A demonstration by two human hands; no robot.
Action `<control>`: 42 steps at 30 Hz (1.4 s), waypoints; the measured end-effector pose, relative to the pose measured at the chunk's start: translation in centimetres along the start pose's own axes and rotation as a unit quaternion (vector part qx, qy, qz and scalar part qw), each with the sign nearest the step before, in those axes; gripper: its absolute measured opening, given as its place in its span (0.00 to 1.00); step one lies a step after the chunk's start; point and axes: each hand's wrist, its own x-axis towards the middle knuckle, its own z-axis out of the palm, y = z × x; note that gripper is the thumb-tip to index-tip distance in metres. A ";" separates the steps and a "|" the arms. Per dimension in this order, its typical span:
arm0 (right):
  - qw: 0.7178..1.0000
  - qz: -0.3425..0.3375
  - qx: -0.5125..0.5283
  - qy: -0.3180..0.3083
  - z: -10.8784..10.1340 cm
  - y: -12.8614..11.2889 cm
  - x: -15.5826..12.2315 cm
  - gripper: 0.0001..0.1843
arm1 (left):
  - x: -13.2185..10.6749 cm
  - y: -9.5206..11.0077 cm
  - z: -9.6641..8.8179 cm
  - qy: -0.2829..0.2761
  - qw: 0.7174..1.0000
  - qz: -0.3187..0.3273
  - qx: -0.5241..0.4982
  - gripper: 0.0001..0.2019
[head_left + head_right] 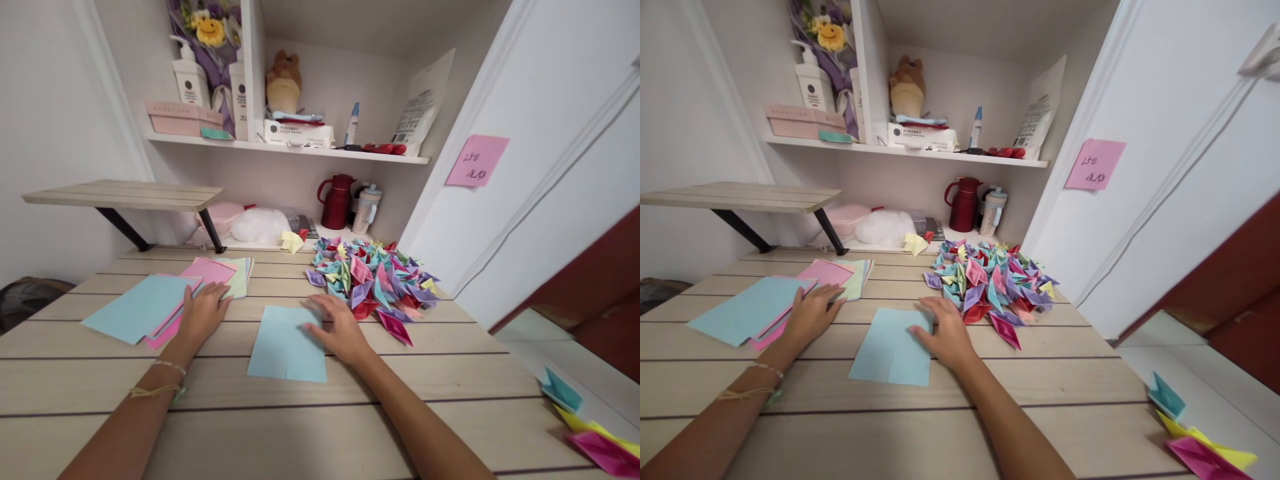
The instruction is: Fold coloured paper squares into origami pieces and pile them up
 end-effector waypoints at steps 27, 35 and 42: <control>0.946 0.129 0.296 0.015 1.3 -0.8 0.4 0.24 | -1.8 9.3 -1.9 -0.170 0.636 -0.133 -0.741 0.20; 0.936 0.057 0.323 -0.130 0.8 -2.2 -0.2 0.25 | -2.1 9.8 -2.2 -0.202 0.727 -0.084 -0.651 0.08; 0.962 -0.051 0.191 -0.187 -0.5 -2.1 0.0 0.22 | -1.7 8.4 -2.2 -0.249 0.736 -0.098 -0.622 0.08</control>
